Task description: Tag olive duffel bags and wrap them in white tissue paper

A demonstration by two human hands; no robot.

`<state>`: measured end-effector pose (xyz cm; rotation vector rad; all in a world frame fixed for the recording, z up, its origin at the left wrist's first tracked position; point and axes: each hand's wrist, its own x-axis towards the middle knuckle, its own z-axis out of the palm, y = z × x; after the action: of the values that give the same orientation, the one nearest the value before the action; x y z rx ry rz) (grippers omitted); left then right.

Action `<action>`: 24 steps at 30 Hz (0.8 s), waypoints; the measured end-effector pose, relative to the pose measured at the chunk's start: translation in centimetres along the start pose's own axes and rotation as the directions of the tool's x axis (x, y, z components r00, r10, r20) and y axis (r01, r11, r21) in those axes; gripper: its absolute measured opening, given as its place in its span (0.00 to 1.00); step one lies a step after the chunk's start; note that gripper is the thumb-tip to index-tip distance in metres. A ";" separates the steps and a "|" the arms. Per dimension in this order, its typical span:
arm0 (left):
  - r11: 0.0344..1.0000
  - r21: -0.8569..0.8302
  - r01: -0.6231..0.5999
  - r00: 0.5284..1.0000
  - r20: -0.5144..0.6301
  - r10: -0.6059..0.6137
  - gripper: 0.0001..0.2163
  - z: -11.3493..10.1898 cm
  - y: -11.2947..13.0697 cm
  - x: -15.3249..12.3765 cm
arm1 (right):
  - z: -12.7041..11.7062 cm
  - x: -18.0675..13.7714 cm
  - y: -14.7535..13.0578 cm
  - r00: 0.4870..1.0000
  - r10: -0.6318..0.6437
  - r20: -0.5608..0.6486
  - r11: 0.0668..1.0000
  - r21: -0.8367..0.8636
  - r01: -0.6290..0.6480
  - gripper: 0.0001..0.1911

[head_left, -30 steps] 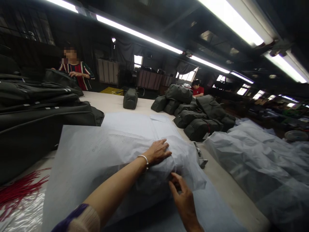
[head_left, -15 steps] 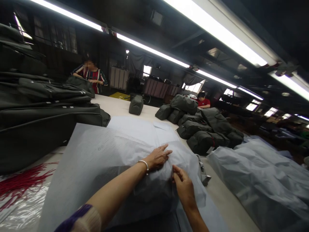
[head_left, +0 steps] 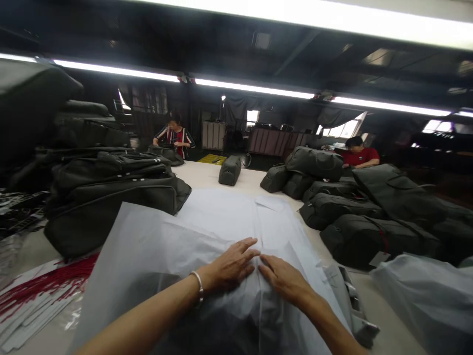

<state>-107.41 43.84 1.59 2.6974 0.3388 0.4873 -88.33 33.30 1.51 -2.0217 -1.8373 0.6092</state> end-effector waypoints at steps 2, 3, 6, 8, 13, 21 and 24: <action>0.999 0.050 -0.005 1.000 0.027 0.004 0.12 -0.5 0.6 0.0 | -0.5 0.5 0.8 0.997 -0.029 0.066 0.999 0.036 0.026 0.29; 0.998 0.061 -0.002 0.999 0.053 -0.001 0.09 -0.7 1.0 0.1 | -0.7 0.7 1.2 0.994 -0.058 0.091 0.995 0.080 0.051 0.28; 0.998 0.058 0.037 0.989 0.144 -0.045 0.08 -1.6 2.0 0.7 | -1.1 1.6 2.4 0.976 -0.166 0.140 0.953 0.277 0.122 0.22; 0.995 0.084 0.061 0.979 0.188 -0.076 0.11 -2.1 2.7 1.3 | -1.2 2.1 3.3 0.957 -0.240 0.165 0.904 0.397 0.158 0.21; 0.959 0.248 0.140 0.952 0.231 -0.199 0.29 -1.7 4.0 2.6 | -1.5 2.5 5.4 0.924 -0.272 0.269 0.848 0.521 0.098 0.28; 0.836 0.546 -0.054 0.997 -0.019 0.077 0.19 2.2 0.4 0.6 | 0.5 3.5 13.1 0.940 0.023 0.339 0.925 0.349 -0.149 0.33; 0.770 0.633 -0.075 0.993 -0.020 0.112 0.11 2.5 0.0 0.3 | 2.5 3.7 17.0 0.947 0.207 0.245 0.929 0.255 -0.269 0.35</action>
<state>-106.17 43.11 -0.52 3.3800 0.4511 0.5559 -74.99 35.10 -9.73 -2.0592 -1.5087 1.1340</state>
